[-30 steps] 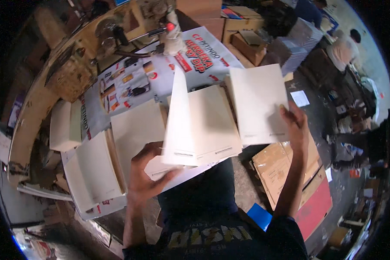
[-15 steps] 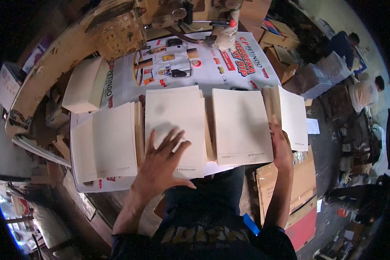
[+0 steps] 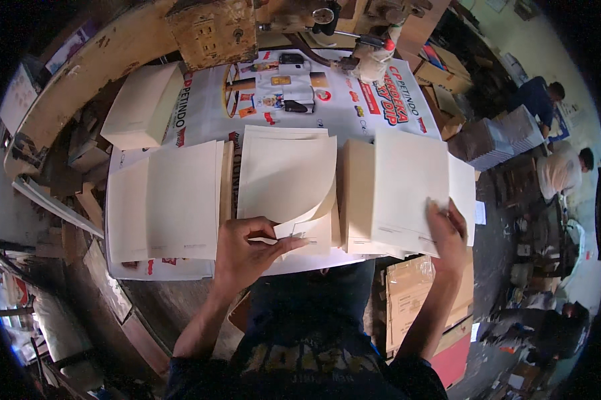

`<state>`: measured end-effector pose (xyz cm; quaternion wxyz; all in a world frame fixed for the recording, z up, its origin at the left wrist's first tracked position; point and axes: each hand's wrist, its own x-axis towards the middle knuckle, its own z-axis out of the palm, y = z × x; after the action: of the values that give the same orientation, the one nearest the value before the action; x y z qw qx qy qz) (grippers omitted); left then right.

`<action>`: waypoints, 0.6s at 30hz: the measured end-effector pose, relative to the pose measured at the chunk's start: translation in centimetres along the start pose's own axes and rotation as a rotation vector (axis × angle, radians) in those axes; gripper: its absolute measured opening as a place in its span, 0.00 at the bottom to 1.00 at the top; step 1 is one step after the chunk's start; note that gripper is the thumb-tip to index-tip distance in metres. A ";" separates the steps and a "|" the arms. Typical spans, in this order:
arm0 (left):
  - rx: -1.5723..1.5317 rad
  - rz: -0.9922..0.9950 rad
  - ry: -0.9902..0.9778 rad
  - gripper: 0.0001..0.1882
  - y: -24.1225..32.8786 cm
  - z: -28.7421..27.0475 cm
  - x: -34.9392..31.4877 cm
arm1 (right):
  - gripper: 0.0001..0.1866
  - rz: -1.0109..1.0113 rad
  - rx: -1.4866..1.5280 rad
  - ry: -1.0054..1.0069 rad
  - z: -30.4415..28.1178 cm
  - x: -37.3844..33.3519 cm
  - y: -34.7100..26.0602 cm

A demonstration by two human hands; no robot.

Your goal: The person collates and stacks sheets of paper from multiple piles on a table by hand, then walks over to another workstation where people assemble paper stacks.

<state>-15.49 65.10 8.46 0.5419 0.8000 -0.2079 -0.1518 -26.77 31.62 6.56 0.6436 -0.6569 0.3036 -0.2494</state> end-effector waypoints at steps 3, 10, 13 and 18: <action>-0.291 -0.062 0.069 0.11 -2.0 0.6 -0.2 | 0.24 0.000 -0.068 0.170 1.7 -2.0 -3.6; -0.265 -0.250 0.087 0.23 -0.7 -1.5 -1.7 | 0.23 -0.213 -0.168 -0.282 7.9 -3.8 -0.5; -0.202 0.419 -0.066 0.37 -1.4 -5.4 -2.1 | 0.20 -0.234 -0.174 -0.389 10.2 -4.0 1.5; 0.854 -0.011 -0.109 0.47 -3.4 -9.8 -4.5 | 0.23 0.027 -0.168 -0.157 11.6 -5.1 0.7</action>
<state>-14.21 76.27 9.00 0.1494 0.9445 -0.2761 -0.0972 -22.05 43.34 5.60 0.6114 -0.7219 0.2809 -0.1618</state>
